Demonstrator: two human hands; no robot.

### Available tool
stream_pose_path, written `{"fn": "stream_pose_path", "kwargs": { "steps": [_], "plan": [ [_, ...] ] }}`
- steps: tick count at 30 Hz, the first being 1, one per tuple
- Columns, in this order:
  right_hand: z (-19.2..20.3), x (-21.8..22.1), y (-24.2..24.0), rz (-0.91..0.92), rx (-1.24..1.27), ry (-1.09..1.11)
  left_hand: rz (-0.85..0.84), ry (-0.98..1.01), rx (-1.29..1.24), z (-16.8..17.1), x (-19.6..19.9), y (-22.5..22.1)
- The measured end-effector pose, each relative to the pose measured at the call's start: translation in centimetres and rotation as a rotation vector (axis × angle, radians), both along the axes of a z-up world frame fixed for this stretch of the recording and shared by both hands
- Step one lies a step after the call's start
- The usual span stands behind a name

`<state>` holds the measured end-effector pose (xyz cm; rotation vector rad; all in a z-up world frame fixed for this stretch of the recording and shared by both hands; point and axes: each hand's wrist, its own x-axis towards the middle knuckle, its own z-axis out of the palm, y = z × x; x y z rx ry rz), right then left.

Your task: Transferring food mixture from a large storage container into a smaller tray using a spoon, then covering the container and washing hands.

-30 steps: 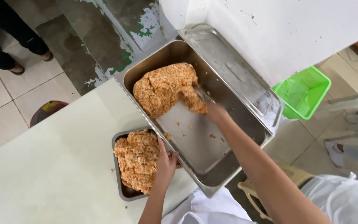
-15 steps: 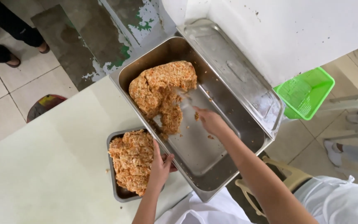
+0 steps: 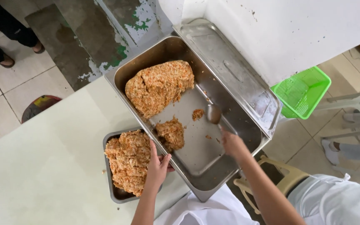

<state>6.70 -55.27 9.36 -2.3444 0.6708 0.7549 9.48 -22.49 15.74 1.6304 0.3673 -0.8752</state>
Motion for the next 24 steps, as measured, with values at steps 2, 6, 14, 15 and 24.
{"fn": "stream_pose_path", "kwargs": {
  "steps": [2, 6, 14, 15, 24],
  "plan": [
    [-0.3, 1.0, -1.1, 0.07, -0.145, -0.01, -0.017, -0.009, 0.02, 0.1, 0.0, 0.1],
    [5.0, 4.4, 0.6, 0.182, -0.237, 0.166, 0.039, 0.02, -0.063, -0.1, 0.2, -0.1],
    [7.4, 0.4, 8.1, 0.834, -0.52, -0.151, 0.043, -0.114, -0.135, -2.0, -0.5, 0.6],
    [6.6, 0.5, 8.6, 0.788, -0.424, -0.139, 0.021, -0.111, -0.142, -1.7, -0.4, 0.7],
    [0.3, 2.8, 12.6, 0.49, 0.082, -0.207, 0.004, -0.089, -0.176, -1.7, -0.5, 0.7]
  ]
}}
